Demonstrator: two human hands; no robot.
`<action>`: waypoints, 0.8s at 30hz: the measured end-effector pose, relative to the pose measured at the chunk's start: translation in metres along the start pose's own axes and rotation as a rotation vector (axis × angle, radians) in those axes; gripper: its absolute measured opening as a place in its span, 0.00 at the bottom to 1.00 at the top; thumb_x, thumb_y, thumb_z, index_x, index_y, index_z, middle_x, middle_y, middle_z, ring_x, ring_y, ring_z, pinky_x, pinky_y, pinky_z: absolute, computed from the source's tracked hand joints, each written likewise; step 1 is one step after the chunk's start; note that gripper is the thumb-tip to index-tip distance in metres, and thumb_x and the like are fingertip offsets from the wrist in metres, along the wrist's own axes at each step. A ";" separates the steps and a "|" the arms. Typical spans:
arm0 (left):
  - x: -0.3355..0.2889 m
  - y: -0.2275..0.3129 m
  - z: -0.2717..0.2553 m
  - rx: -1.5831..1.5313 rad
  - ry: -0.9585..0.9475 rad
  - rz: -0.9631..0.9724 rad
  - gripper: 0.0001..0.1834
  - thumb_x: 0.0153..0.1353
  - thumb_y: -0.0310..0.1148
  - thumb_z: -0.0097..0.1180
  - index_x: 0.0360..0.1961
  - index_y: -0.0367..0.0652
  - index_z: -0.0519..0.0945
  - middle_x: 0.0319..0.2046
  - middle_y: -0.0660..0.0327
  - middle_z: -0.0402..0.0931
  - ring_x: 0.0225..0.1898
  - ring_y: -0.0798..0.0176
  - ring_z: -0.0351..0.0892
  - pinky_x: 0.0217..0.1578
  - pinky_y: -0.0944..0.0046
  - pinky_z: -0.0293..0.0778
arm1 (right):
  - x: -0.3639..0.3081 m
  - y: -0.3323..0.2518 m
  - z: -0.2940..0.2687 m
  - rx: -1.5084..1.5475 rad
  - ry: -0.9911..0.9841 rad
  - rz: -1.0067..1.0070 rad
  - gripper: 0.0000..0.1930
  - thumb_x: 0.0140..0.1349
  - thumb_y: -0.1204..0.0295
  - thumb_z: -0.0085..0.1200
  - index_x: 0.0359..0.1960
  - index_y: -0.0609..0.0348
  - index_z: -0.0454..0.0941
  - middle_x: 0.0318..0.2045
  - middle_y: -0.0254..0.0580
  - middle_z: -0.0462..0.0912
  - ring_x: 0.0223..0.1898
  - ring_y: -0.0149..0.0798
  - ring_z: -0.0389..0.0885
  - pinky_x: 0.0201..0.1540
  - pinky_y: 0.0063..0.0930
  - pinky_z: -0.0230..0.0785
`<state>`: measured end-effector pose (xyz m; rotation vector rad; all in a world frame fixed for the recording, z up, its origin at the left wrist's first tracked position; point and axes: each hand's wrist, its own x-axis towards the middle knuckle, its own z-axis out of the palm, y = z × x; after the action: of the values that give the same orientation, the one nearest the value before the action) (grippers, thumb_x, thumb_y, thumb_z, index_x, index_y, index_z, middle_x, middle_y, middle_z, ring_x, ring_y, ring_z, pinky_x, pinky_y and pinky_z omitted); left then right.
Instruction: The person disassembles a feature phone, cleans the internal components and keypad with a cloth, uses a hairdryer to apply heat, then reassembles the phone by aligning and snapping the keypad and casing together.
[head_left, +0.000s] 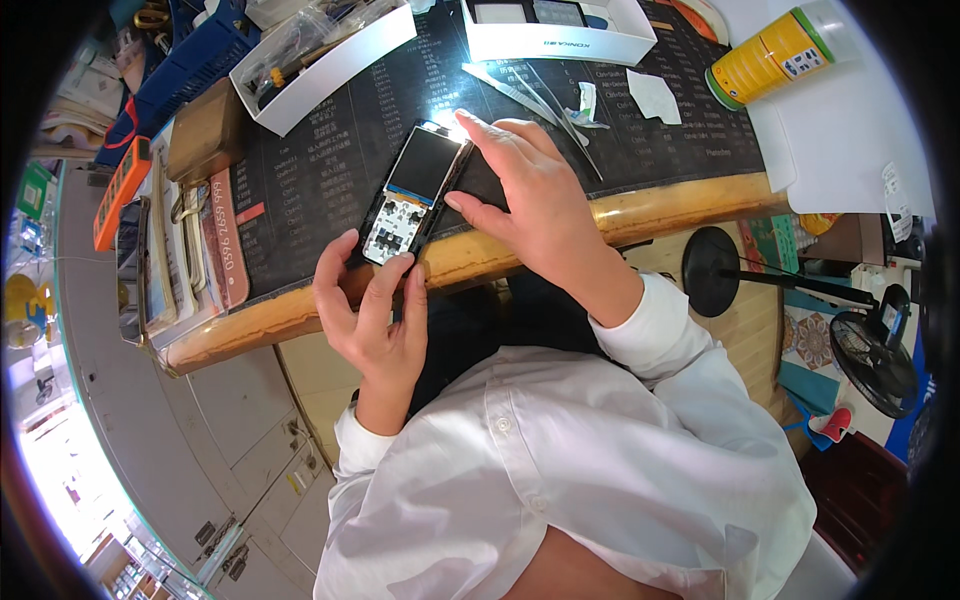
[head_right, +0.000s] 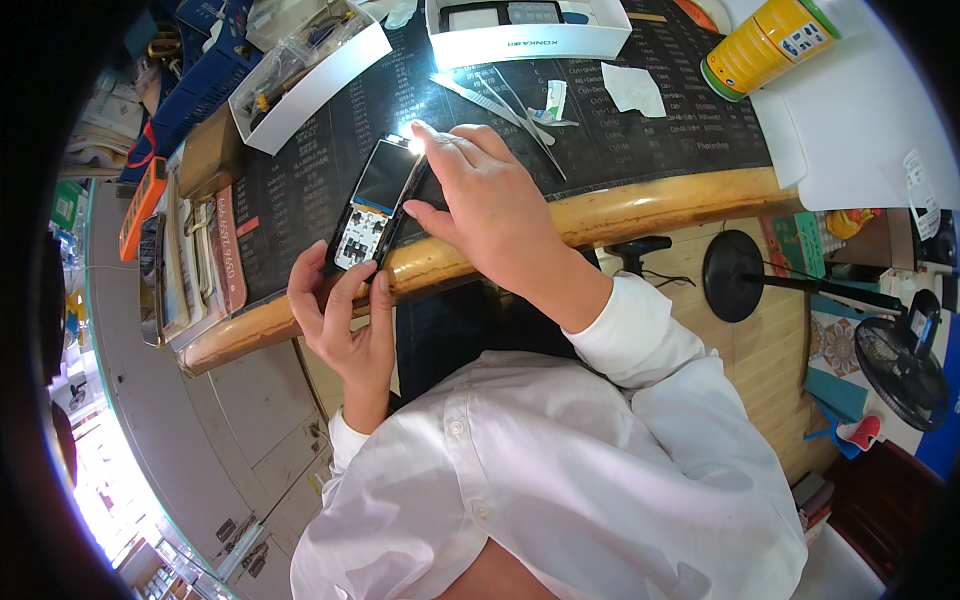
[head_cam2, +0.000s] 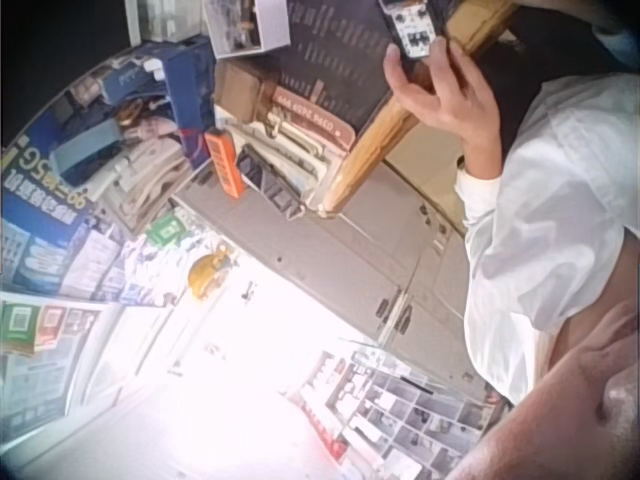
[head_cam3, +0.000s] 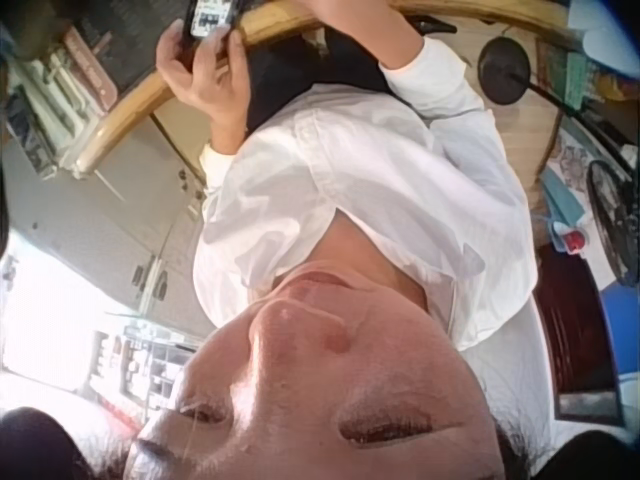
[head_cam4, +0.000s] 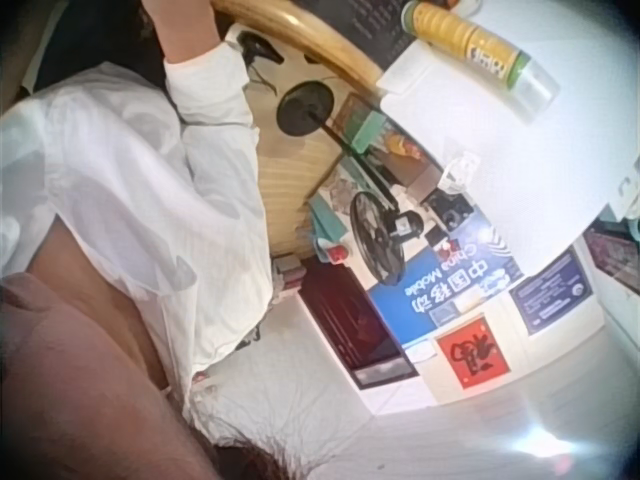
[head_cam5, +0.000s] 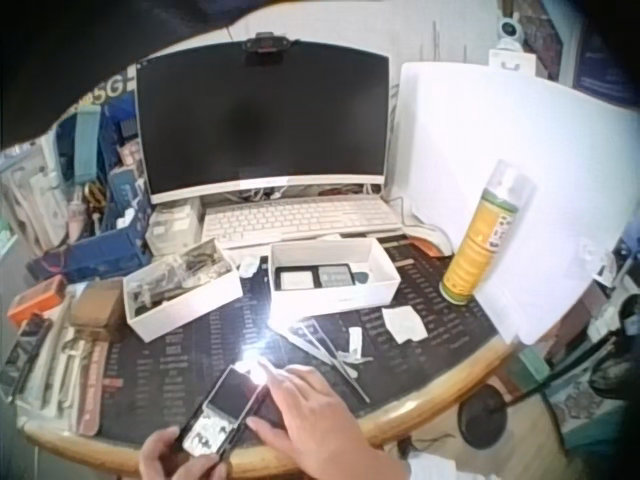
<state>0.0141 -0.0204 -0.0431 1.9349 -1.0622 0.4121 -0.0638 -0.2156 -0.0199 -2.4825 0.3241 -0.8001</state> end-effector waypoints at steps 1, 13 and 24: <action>0.000 -0.001 0.001 -0.005 0.022 -0.003 0.15 0.55 0.26 0.74 0.43 0.39 0.84 0.59 0.44 0.72 0.56 0.47 0.77 0.54 0.55 0.74 | 0.000 0.000 0.000 -0.004 0.001 -0.002 0.38 0.56 0.67 0.71 0.67 0.65 0.68 0.48 0.51 0.84 0.58 0.54 0.77 0.61 0.41 0.71; -0.003 -0.005 0.000 -0.032 0.013 -0.014 0.24 0.56 0.27 0.76 0.51 0.41 0.77 0.61 0.47 0.65 0.58 0.46 0.77 0.56 0.52 0.76 | -0.001 0.003 0.004 0.029 0.044 -0.028 0.37 0.56 0.68 0.72 0.69 0.56 0.71 0.50 0.50 0.84 0.55 0.54 0.77 0.57 0.43 0.72; -0.003 -0.003 -0.002 0.084 -0.006 0.045 0.14 0.60 0.27 0.71 0.47 0.43 0.86 0.59 0.47 0.68 0.57 0.48 0.74 0.55 0.55 0.74 | 0.001 0.005 -0.003 0.115 0.017 -0.005 0.36 0.57 0.71 0.70 0.68 0.58 0.70 0.46 0.49 0.84 0.53 0.54 0.78 0.56 0.43 0.72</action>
<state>0.0153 -0.0164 -0.0453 1.9902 -1.1097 0.4830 -0.0656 -0.2213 -0.0200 -2.3718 0.2700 -0.8191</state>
